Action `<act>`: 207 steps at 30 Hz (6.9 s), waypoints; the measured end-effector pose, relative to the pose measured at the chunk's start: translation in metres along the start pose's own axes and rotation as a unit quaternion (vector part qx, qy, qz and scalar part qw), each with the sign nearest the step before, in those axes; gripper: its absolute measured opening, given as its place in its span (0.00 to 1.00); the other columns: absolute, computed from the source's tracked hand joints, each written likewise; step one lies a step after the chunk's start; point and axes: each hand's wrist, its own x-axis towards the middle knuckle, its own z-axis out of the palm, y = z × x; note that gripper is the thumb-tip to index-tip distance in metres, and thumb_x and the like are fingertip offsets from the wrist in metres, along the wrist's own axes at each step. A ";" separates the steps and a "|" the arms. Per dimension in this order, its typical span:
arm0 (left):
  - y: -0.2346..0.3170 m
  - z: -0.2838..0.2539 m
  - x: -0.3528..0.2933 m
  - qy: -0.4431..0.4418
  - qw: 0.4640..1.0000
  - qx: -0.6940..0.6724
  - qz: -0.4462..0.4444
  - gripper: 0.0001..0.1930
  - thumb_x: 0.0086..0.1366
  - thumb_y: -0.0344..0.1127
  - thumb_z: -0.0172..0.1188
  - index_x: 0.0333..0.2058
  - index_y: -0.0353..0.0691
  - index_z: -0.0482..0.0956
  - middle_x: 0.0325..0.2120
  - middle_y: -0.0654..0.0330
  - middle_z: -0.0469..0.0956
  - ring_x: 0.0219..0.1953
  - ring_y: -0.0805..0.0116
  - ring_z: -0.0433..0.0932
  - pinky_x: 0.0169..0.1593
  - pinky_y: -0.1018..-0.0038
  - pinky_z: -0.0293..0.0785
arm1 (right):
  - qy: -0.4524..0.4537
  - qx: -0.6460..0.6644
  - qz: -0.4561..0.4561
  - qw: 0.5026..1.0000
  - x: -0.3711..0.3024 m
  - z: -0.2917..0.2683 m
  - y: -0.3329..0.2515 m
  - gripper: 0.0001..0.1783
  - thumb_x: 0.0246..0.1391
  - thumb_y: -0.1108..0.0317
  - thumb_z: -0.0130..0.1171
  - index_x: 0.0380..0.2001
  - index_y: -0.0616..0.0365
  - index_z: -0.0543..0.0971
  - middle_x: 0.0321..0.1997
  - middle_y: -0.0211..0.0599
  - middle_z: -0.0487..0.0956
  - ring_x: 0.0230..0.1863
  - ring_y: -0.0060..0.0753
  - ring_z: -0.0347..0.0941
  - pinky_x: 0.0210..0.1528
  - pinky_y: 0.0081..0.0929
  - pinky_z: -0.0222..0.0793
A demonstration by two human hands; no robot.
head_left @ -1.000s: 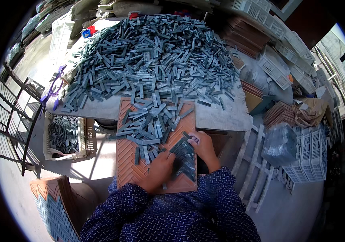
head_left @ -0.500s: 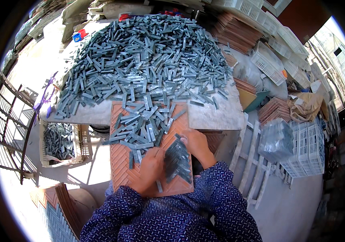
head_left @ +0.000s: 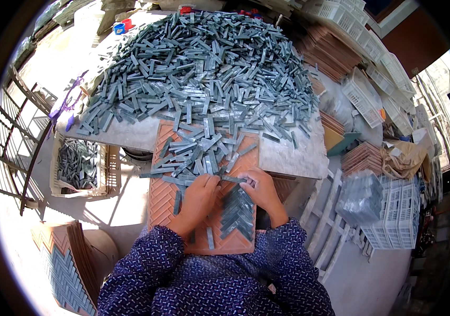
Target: The person arranges small rectangular tiles by hand onto a square board to form a herringbone pattern. They handle the board, flip it to check alignment, and place individual tiles one by one from a large pile on the table.
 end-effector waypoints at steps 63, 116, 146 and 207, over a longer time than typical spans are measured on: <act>0.004 0.015 0.008 0.017 0.997 0.051 0.048 0.11 0.54 0.26 0.56 0.38 0.35 0.76 0.32 0.55 0.73 0.33 0.57 0.75 0.34 0.68 0.73 | 0.029 -0.061 -0.011 0.998 0.030 0.005 0.026 0.06 0.49 0.71 0.56 0.26 0.63 0.75 0.26 0.50 0.75 0.32 0.53 0.72 0.33 0.40 0.67; 0.021 0.053 0.003 -0.193 0.969 0.101 0.121 0.33 0.56 0.41 0.60 0.58 0.33 0.61 0.61 0.50 0.59 0.64 0.55 0.56 0.65 0.58 0.49 | 0.165 -0.057 0.049 0.983 -0.016 0.014 0.038 0.08 0.45 0.73 0.59 0.32 0.58 0.76 0.31 0.44 0.74 0.34 0.48 0.72 0.36 0.39 0.68; 0.008 0.013 0.003 -0.066 0.988 0.117 0.081 0.21 0.54 0.27 0.54 0.48 0.30 0.69 0.44 0.51 0.71 0.46 0.55 0.71 0.51 0.67 0.68 | 0.060 -0.034 0.024 0.997 0.006 -0.008 0.037 0.08 0.45 0.74 0.57 0.32 0.62 0.78 0.32 0.49 0.78 0.36 0.52 0.74 0.39 0.38 0.70; 0.011 0.039 0.022 -0.033 0.991 0.126 0.028 0.10 0.54 0.25 0.52 0.36 0.37 0.74 0.34 0.55 0.73 0.38 0.53 0.74 0.38 0.65 0.73 | 0.234 -0.030 -0.103 0.966 0.005 0.028 0.032 0.11 0.43 0.76 0.58 0.34 0.57 0.78 0.34 0.39 0.76 0.38 0.43 0.74 0.38 0.33 0.71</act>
